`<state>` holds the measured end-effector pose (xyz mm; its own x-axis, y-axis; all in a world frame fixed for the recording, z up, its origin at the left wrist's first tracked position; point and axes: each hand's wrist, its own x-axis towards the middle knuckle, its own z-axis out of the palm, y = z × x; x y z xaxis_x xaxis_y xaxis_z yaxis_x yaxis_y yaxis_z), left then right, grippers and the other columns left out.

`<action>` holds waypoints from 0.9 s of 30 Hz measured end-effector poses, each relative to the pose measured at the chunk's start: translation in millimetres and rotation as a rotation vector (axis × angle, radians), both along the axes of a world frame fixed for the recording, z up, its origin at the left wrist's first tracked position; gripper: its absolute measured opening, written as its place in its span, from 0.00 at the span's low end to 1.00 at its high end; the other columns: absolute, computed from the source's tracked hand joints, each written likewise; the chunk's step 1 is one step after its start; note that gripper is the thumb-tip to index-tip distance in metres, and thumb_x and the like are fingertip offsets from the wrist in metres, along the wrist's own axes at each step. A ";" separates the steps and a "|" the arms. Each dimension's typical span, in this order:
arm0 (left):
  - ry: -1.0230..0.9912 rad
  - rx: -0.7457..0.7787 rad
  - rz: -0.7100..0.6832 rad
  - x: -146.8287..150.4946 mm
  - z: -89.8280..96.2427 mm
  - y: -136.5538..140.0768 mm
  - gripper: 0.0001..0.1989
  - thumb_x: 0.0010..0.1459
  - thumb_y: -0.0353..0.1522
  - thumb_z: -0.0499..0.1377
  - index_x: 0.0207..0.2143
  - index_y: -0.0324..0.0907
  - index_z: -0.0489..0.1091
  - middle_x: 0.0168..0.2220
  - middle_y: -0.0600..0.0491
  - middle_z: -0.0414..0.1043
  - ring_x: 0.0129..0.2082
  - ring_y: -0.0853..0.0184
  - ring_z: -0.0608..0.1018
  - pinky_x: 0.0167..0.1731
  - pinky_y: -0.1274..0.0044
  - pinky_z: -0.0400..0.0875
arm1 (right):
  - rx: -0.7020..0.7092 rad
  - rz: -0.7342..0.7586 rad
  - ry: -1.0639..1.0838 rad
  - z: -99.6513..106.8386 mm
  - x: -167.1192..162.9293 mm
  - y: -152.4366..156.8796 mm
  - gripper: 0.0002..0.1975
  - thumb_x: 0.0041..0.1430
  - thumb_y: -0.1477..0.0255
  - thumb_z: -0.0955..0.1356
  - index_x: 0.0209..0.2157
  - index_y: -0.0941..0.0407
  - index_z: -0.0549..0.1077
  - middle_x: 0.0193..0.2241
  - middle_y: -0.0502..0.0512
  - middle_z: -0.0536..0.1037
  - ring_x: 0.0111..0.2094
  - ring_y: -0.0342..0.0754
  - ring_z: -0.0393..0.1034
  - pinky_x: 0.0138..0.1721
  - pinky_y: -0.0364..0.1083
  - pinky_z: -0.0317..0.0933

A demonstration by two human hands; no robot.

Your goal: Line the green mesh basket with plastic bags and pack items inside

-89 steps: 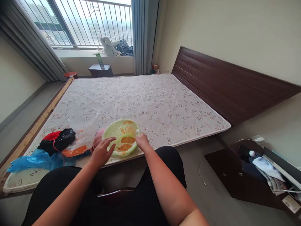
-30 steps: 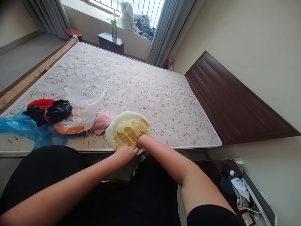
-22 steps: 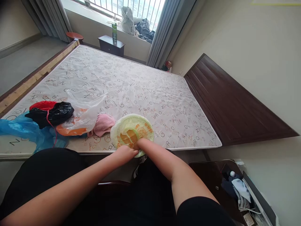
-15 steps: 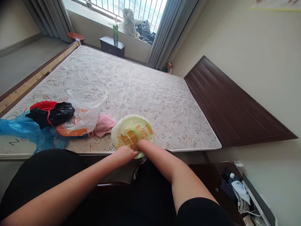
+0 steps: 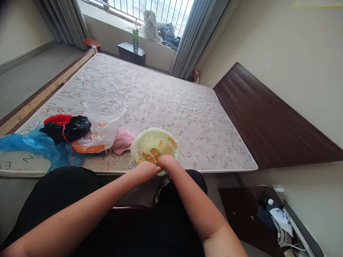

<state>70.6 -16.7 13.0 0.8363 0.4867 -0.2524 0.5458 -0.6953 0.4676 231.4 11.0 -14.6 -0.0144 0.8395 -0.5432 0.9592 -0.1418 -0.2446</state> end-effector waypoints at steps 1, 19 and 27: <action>0.003 0.014 -0.005 -0.2 0.9 0.1 0.17 0.64 0.27 0.58 0.54 0.43 0.79 0.41 0.42 0.82 0.40 0.54 0.83 0.40 0.70 0.75 | -0.026 0.010 -0.024 5.1 -0.2 -4.7 0.10 0.57 0.67 0.74 0.25 0.58 0.81 0.29 0.64 0.82 0.41 0.61 0.80 0.49 0.54 0.69; -0.408 0.250 0.732 -77.8 6.7 45.2 0.28 0.65 0.39 0.60 0.65 0.41 0.67 0.71 0.39 0.60 0.73 0.47 0.58 0.71 0.53 0.51 | 0.421 -1.146 0.841 -9.1 62.3 -26.7 0.34 0.57 0.68 0.68 0.65 0.55 0.65 0.57 0.64 0.76 0.47 0.52 0.78 0.44 0.48 0.75; -0.527 -0.254 1.076 -76.3 -18.8 69.3 0.40 0.57 0.37 0.64 0.70 0.40 0.58 0.66 0.38 0.67 0.66 0.50 0.70 0.64 0.65 0.67 | 0.252 -0.851 1.002 -4.4 31.1 -17.1 0.35 0.60 0.76 0.61 0.69 0.52 0.57 0.55 0.57 0.79 0.45 0.46 0.79 0.42 0.43 0.74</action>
<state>-5.7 52.7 -5.8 0.0665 0.9790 -0.1928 0.4885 0.1365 0.8618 262.5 -6.0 -18.9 0.2611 0.8611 -0.4363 -0.0123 -0.4489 -0.8935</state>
